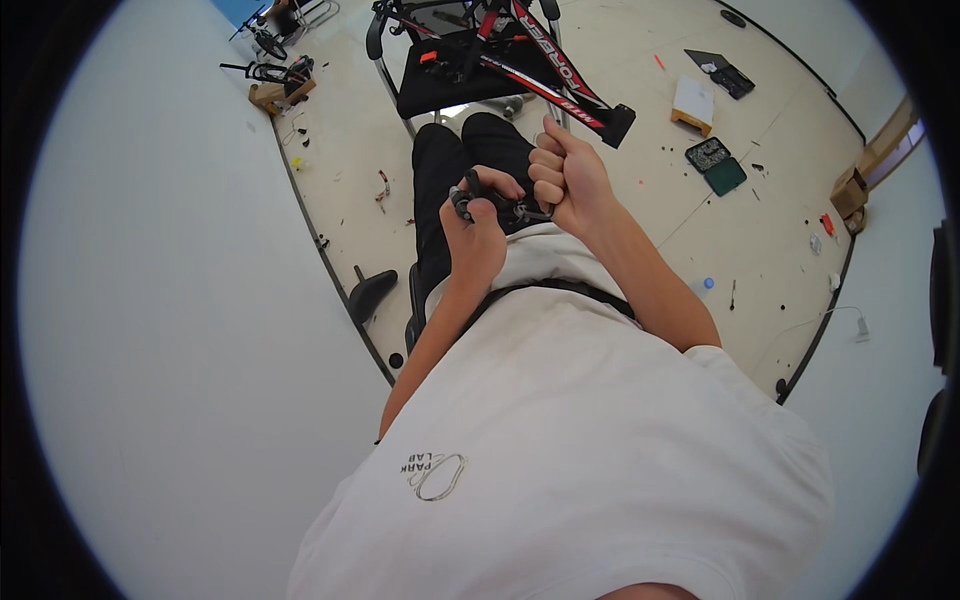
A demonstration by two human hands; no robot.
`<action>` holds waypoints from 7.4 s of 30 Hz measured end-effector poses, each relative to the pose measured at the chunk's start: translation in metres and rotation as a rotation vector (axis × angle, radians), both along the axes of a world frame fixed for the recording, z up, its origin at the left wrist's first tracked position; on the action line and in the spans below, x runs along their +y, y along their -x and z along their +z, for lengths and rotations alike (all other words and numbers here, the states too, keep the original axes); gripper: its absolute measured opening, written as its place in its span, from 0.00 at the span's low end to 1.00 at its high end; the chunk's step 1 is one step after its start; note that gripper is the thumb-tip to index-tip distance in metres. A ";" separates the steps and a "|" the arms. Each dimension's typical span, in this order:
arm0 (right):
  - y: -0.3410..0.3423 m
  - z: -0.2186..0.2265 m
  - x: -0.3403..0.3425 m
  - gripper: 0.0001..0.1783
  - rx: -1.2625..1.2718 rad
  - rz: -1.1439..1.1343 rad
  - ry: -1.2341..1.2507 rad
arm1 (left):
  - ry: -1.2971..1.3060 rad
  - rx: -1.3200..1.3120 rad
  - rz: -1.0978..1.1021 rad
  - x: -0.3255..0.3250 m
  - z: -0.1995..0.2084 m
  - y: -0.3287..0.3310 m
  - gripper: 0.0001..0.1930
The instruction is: The person sits in a chair and uses a hex key to tighten or loosen a bolt on a small black bicycle component held in their left hand. The person repeatedly rotates the tool and repositions the part while seated.
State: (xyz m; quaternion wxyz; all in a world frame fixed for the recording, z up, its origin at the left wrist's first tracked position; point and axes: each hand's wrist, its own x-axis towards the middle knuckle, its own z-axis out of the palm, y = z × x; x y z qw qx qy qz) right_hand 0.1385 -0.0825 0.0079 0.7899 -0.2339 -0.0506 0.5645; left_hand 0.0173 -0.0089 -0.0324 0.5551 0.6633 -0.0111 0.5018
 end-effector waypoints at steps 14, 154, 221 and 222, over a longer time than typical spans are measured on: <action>-0.003 0.004 -0.004 0.25 -0.033 -0.023 0.040 | -0.134 0.117 0.038 0.002 0.005 0.004 0.39; 0.050 -0.016 0.013 0.16 -1.527 -0.550 -0.186 | 0.418 0.323 0.088 0.002 -0.022 -0.002 0.25; 0.029 -0.005 0.008 0.17 -1.934 -0.880 -0.008 | 0.221 0.387 0.151 -0.007 0.000 -0.001 0.24; 0.029 -0.005 0.010 0.17 -1.949 -0.932 -0.040 | 0.272 0.409 0.129 -0.007 -0.001 0.000 0.24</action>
